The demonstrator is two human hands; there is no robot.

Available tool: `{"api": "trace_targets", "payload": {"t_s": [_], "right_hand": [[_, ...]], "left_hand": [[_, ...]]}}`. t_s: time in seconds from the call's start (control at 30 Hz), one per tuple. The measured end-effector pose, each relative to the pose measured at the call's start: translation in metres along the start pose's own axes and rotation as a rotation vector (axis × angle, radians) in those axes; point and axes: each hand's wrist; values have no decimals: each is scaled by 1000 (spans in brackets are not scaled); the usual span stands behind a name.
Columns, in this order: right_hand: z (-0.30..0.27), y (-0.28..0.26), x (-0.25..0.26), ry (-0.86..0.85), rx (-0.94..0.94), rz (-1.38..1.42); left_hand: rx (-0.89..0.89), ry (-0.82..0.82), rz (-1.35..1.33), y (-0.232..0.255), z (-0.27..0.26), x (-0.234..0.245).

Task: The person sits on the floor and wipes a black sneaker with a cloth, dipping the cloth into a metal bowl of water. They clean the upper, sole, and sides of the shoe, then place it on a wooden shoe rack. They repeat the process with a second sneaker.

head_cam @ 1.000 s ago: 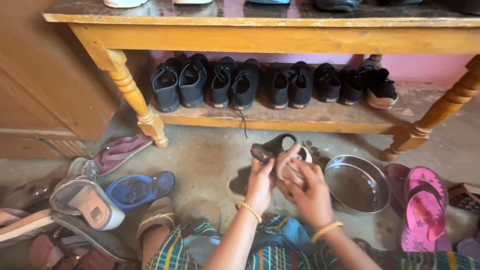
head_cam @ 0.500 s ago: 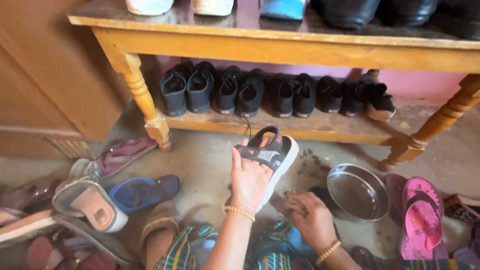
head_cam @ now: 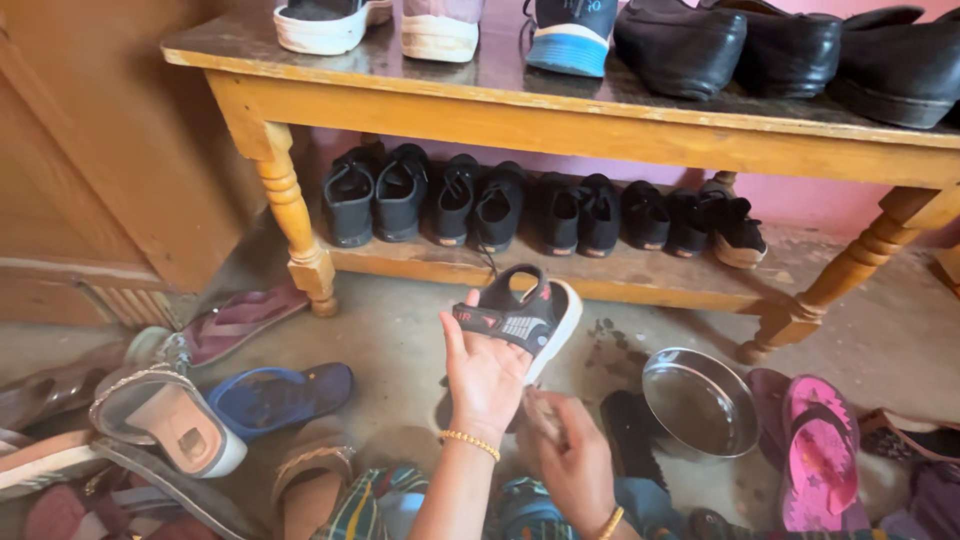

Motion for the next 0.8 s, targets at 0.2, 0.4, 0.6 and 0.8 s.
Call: {"api": "trace_targets", "payload": {"t_s": [0.2,0.4,0.6,0.8], "right_hand": [[102,28,29,304,-258,426],[66,-7,35,309,207,-435],[53,-24,39,197,247,-144],[108,-10,42,284,65,-218]], "left_hand": [[108,-12,-91,-21,-7,-9],[82,-12,-10,-21,-6,-9],[84,-90,-20,-12,-9,-9],[132,-11,-59,-20,-9,-15]]}}
Point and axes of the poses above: each hand's wrist, its own z-axis towards the middle knuckle, its own x-axis out of the back of the hand, y = z × x, and after that the axes turned 12 degrees about -z, right-handed
